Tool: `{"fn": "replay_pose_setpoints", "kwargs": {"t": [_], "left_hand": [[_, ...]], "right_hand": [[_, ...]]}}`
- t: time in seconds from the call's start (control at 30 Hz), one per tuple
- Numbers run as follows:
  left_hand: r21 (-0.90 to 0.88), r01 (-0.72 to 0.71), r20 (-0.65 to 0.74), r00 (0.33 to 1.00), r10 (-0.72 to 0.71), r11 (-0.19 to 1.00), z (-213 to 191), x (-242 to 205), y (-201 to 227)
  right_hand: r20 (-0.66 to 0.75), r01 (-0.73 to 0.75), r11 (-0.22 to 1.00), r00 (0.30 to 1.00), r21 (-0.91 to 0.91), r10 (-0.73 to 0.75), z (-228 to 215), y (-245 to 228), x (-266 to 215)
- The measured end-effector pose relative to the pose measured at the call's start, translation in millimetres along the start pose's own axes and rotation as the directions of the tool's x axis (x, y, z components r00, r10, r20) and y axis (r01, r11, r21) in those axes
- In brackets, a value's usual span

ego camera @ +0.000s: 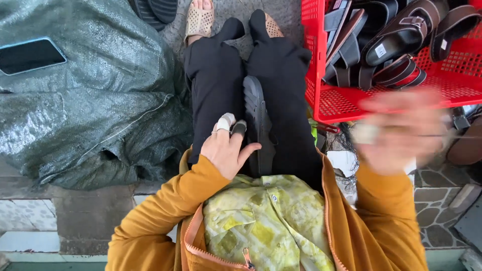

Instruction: Hand-sewing the sole of a sandal using a needle and thread to repair it.

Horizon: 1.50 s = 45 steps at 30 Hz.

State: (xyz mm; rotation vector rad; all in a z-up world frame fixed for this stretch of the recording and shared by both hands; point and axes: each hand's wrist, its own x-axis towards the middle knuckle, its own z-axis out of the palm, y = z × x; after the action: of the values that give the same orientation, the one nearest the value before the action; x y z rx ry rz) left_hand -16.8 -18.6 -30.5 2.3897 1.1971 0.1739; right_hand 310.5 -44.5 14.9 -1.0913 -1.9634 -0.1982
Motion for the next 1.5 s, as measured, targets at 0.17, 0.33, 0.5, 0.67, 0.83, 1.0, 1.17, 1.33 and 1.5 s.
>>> {"fn": "replay_pose_setpoints", "kwargs": {"t": [0.17, 0.33, 0.5, 0.67, 0.83, 1.0, 1.17, 1.33, 1.5], "left_hand": [[-0.793, -0.002, 0.061, 0.995, 0.083, 0.609, -25, 28, -6], [-0.959, 0.137, 0.182, 0.969, 0.168, 0.249, -54, 84, -21], [-0.892, 0.357, 0.414, 0.892, -0.18, -0.279, -28, 153, -58], [-0.015, -0.077, -0.22, 0.973, 0.072, 0.997, -65, 131, -121], [-0.309, -0.187, 0.034, 0.978, 0.207, 0.933, -50, 79, -47], [-0.489, -0.264, -0.251, 0.955, 0.155, 0.831, -5, 43, -23], [-0.507, -0.289, -0.301, 0.942, 0.147, 0.812, -4, 49, -21], [-0.554, -0.319, -0.365, 0.923, 0.12, 0.769, 15, 51, -19], [-0.461, -0.298, -0.426, 0.901, 0.087, 0.836, 7, 42, -15]], "right_hand": [[0.778, -0.601, 0.764, 0.587, 0.235, 0.222, 62, -49, -12], [0.706, -0.677, 0.666, 0.634, 0.312, 0.314, 57, -53, 11], [0.677, -0.683, 0.578, 0.681, 0.447, 0.281, 84, -42, 4], [0.742, -0.423, 0.894, 0.645, 0.149, 0.181, 67, -40, 9], [0.692, -0.314, 0.94, 0.708, 0.133, 0.139, 66, -43, 17], [0.622, -0.307, 0.948, 0.759, 0.082, 0.192, 69, -46, 11], [0.616, -0.099, 0.994, 0.78, -0.054, 0.112, 67, -49, 24], [0.599, -0.057, 0.994, 0.794, -0.089, 0.099, 88, -59, -1], [0.571, -0.223, 0.974, 0.804, 0.03, 0.167, 91, -59, -11]]}}
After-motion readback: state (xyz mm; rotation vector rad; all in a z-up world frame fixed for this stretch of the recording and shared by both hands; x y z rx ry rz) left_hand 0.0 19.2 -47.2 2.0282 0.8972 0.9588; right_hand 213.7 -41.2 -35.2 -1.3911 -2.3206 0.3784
